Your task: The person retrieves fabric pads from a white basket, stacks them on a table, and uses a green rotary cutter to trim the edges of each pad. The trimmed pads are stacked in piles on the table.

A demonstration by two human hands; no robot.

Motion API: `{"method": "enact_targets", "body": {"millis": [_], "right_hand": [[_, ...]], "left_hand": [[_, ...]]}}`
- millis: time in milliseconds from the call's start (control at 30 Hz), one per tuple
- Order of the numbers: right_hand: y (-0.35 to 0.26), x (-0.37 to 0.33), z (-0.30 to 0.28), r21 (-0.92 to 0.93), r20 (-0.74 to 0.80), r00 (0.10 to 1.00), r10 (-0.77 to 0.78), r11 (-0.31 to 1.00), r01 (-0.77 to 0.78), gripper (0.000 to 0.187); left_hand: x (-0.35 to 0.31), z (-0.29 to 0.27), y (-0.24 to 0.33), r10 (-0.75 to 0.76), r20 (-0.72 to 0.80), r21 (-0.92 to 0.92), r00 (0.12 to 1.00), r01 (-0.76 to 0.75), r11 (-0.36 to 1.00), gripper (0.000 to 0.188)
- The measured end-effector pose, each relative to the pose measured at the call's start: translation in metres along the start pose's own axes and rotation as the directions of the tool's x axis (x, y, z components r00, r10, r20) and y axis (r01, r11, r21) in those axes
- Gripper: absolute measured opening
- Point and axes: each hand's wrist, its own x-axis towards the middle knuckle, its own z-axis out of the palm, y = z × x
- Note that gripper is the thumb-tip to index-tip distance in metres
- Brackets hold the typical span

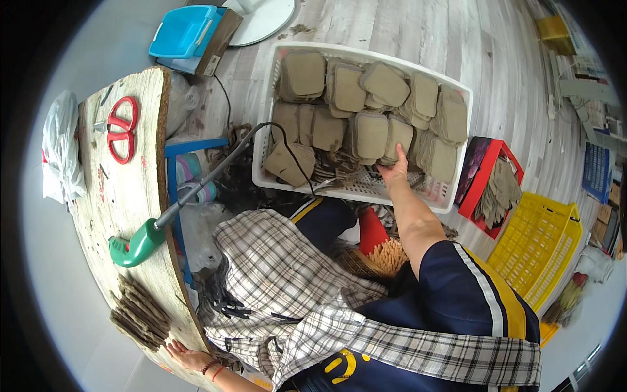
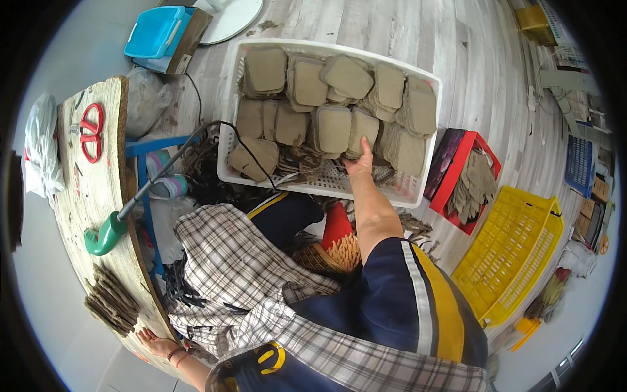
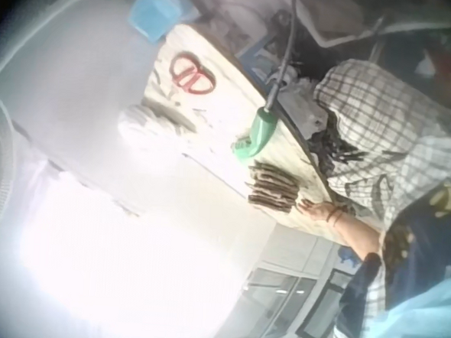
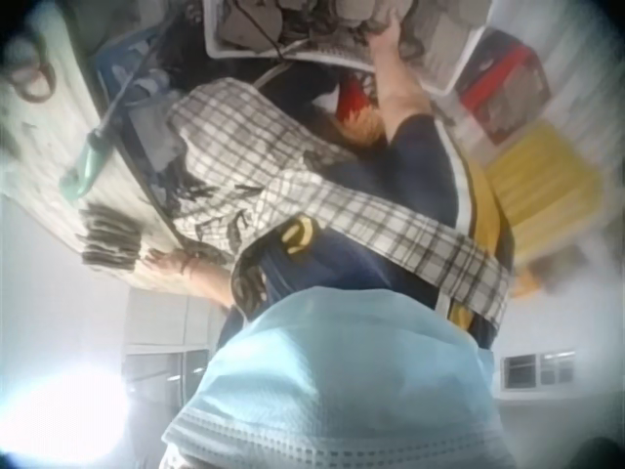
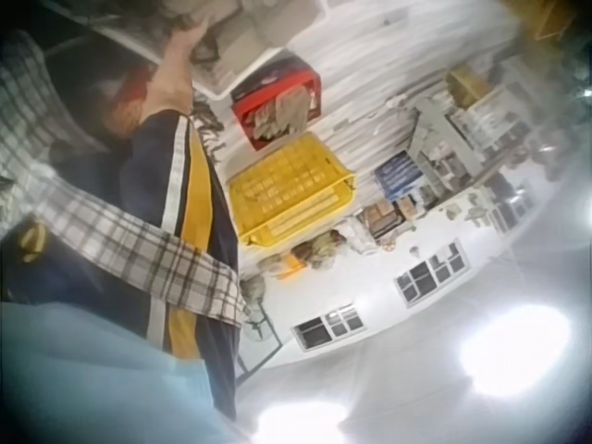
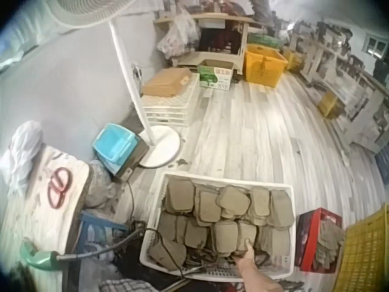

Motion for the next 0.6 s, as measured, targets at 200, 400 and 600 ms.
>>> {"method": "enact_targets", "body": {"millis": [200,400,600], "right_hand": [[0.000,0.001,0.009,-0.019,-0.134,0.991,0.004,1.000,-0.007,0.087],[-0.017,0.000,0.008,-0.281,-0.236,0.972,-0.011,0.958,-0.057,0.076],[-0.039,-0.017,0.017,-0.437,-0.331,0.943,-0.039,0.892,-0.117,0.085]], "left_hand": [[0.000,0.000,0.000,-0.015,0.006,-0.014,1.000,0.015,1.000,0.047],[-0.008,0.011,0.005,0.006,0.002,-0.043,1.000,-0.006,0.999,0.041],[-0.006,0.008,-0.005,0.060,0.024,-0.153,0.998,-0.056,0.987,0.041]]}}
